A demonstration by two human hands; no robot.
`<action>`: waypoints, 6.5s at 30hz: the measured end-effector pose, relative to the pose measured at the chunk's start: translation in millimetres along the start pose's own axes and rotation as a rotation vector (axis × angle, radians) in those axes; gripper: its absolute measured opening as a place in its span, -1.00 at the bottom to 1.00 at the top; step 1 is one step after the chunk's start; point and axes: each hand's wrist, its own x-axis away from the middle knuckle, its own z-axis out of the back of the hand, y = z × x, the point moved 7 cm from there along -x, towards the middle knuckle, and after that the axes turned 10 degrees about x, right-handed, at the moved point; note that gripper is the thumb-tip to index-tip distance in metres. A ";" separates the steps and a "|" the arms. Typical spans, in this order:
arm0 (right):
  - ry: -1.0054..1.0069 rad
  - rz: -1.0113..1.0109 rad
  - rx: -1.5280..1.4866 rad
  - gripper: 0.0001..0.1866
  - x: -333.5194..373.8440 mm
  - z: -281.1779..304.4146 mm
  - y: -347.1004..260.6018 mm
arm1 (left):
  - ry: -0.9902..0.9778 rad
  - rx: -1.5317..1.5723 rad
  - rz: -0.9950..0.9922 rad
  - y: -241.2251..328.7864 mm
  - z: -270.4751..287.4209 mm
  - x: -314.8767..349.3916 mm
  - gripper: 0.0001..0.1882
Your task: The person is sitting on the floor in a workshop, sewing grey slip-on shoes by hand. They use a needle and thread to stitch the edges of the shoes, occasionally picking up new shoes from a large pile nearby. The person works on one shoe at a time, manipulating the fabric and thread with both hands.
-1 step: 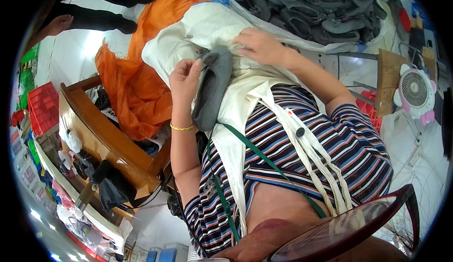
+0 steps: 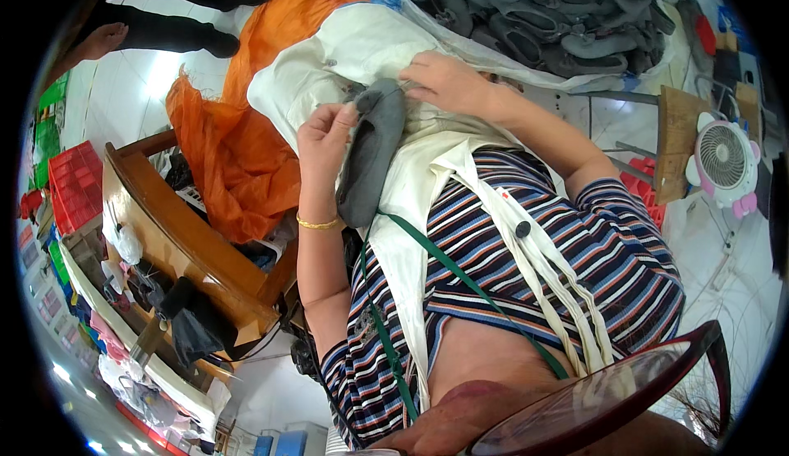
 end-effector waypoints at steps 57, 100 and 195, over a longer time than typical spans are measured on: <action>0.875 -0.575 -1.655 -0.83 8.1 103.8 118.9 | 0.031 -0.212 -0.009 -38.1 -2.8 4.0 -0.84; -0.144 0.221 0.299 -0.91 -39.5 9.9 -32.4 | 0.077 -0.499 -0.168 -16.2 -1.4 -15.4 -0.78; -0.270 0.160 0.062 -0.89 -6.3 0.3 -36.9 | -0.084 -0.079 0.053 -30.5 -30.1 41.8 -0.88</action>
